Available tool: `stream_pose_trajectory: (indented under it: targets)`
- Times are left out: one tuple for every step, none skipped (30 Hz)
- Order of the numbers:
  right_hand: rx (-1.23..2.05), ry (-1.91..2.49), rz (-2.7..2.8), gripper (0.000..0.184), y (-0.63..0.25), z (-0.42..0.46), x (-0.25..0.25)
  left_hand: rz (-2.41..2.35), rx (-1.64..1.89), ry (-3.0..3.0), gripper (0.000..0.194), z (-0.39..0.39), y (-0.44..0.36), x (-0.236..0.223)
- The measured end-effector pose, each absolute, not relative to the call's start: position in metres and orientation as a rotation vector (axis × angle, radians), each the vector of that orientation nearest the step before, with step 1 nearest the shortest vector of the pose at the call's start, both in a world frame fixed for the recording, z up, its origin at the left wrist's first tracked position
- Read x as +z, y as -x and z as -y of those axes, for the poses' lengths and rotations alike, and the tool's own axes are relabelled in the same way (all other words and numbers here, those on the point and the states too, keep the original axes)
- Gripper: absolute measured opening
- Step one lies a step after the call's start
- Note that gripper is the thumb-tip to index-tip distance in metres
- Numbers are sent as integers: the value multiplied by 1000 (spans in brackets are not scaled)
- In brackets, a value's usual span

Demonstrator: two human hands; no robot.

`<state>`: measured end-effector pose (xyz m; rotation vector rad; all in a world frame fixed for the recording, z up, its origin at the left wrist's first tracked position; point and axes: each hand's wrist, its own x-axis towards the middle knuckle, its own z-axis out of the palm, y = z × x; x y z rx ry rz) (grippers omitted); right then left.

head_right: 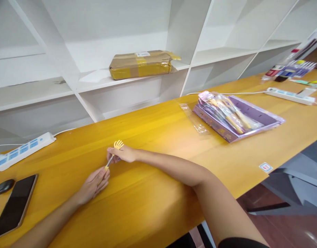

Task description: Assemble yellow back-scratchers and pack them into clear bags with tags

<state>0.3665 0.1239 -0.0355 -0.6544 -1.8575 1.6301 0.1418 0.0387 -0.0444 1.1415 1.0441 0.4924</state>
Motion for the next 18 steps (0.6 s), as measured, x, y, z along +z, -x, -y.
stream_pose_trajectory:
  targets:
    - [1606, 645, 1932, 62, -368, -127, -31, -1050, 498, -1149, 60, -39, -141, -46]
    - [1597, 626, 2022, 60, -371, -129, -25, -1049, 505, -1158, 58, -39, -140, -48]
    - [1607, 605, 2111, 60, -376, -132, -17, -1042, 513, -1168, 56, -39, -139, -49]
    - [1627, 601, 2194, 60, -384, -136, -9, -1031, 524, -1177, 55, -39, -138, -50]
    - [1636, 638, 2259, 60, -396, -141, 0, -1012, 535, -1185, 54, -38, -138, -51]
    - [1629, 712, 2313, 61, -411, -146, 8, -988, 549, -1194, 52, -38, -138, -52]
    - [1597, 855, 2363, 60, -431, -153, 16, -956, 561, -1205, 51, -37, -138, -53]
    - [1500, 1064, 2356, 59, -454, -162, 23, -922, 568, -1219, 49, -37, -138, -53]
    - [1398, 1272, 2361, 58, -480, -171, 29, -890, 568, -1237, 47, -36, -138, -53]
    - [1253, 1501, 2334, 56, -507, -180, 32, -864, 561, -1256, 46, -36, -138, -53]
    - [1047, 1765, 2244, 52, -534, -189, 35, -849, 553, -1274, 45, -36, -138, -53]
    - [745, 2066, 2115, 48, -560, -197, 35, -847, 548, -1294, 45, -35, -138, -53]
    - [447, 2316, 1994, 47, -586, -202, 34, -851, 542, -1317, 45, -35, -137, -53]
    - [295, 2437, 1896, 48, -609, -206, 30, -857, 537, -1345, 44, -34, -137, -53]
    - [162, 2549, 1790, 49, -629, -207, 26, -860, 537, -1373, 43, -33, -137, -52]
    - [68, 2658, 1678, 50, -646, -206, 20, -860, 541, -1400, 41, -33, -137, -52]
    - [34, 2720, 1601, 52, -660, -204, 14, -860, 555, -1422, 39, -32, -137, -51]
    - [6, 2760, 1544, 53, -671, -201, 7, -863, 578, -1439, 38, -32, -137, -51]
